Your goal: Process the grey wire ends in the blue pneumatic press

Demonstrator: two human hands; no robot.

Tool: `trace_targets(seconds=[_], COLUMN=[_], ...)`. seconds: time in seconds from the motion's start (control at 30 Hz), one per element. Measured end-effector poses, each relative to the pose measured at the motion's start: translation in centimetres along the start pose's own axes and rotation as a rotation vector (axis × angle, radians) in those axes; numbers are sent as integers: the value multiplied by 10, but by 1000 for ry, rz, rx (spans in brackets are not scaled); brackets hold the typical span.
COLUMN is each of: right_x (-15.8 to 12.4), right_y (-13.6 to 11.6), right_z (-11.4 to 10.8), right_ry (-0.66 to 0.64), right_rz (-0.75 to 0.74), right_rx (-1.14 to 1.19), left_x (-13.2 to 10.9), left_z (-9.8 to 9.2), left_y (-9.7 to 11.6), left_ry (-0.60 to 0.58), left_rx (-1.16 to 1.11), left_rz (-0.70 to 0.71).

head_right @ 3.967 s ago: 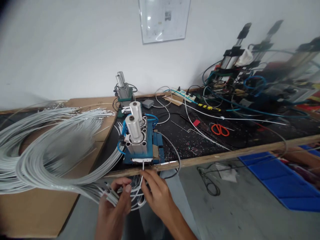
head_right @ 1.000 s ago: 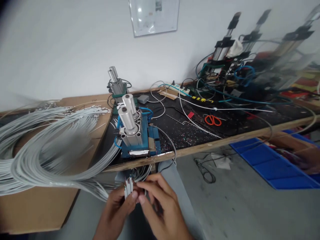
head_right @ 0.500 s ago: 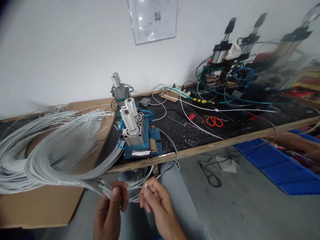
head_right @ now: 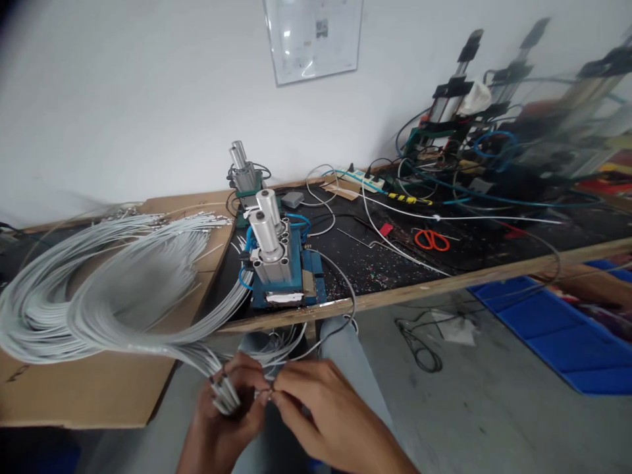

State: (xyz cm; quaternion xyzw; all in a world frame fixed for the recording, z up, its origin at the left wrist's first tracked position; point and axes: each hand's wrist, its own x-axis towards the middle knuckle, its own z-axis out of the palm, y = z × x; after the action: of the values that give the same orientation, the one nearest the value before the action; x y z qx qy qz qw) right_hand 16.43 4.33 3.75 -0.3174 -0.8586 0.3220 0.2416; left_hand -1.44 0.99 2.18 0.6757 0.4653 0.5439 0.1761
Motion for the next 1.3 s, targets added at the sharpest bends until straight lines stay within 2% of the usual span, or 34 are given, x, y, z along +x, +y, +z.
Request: trace_targets(seconds=[0.1,0.17,0.27,0.37,0.4,0.43,0.47,0.57,0.6,0.67,0.73,0.8,0.83,0.9,0.97,1.07,1.3], right_x=[2,4,6,6,6,5,5,5,5,6,6,5,4,2,1,-1,-5], right_y=[3,3,2,0,0,0,0,1,1,0,-3,-7,-9,-12,-13,-12,-10], right_z=[-17,-20,1,36,45,49,49,26,16,3,7,29,43,71,90,97,82], right_ry=[-43,-29,52,314,407,432,420,169,122,93,137,232,315,339,334,358,348], right_rz=[-163,-217,-143,33,68,48,6,-203,-255,-281,-153,79,214,384,471,476,440], right_rx=[-224,-256,-21,267,295,284,241,-21,-102,-137,47,403,609,1022,1208,1242,1048], left_x=[0,0,-3,-6,-7,-7,-7,-4,-4,-3,-4,-6,-8,-11,-15,-18,-19], left_z=[-4,-7,-6,-2,-2,-4,-6,-18,-21,-25,-22,-16,-12,-6,-3,-2,-3], left_y=[3,2,-3,-8,-9,-8,-7,0,3,6,7,4,2,-1,-3,-1,3], left_ry=[-194,-248,-119,33,60,67,52,-136,-211,-275,-157,34,91,128,116,144,149], left_rx=[116,128,50,35,36,35,28,60,90,120,47,-99,-167,-254,-293,-343,-389], left_rz=[24,28,14,-59,-79,-85,-80,-41,-37,-29,-60,-143,-207,-335,-434,-518,-590])
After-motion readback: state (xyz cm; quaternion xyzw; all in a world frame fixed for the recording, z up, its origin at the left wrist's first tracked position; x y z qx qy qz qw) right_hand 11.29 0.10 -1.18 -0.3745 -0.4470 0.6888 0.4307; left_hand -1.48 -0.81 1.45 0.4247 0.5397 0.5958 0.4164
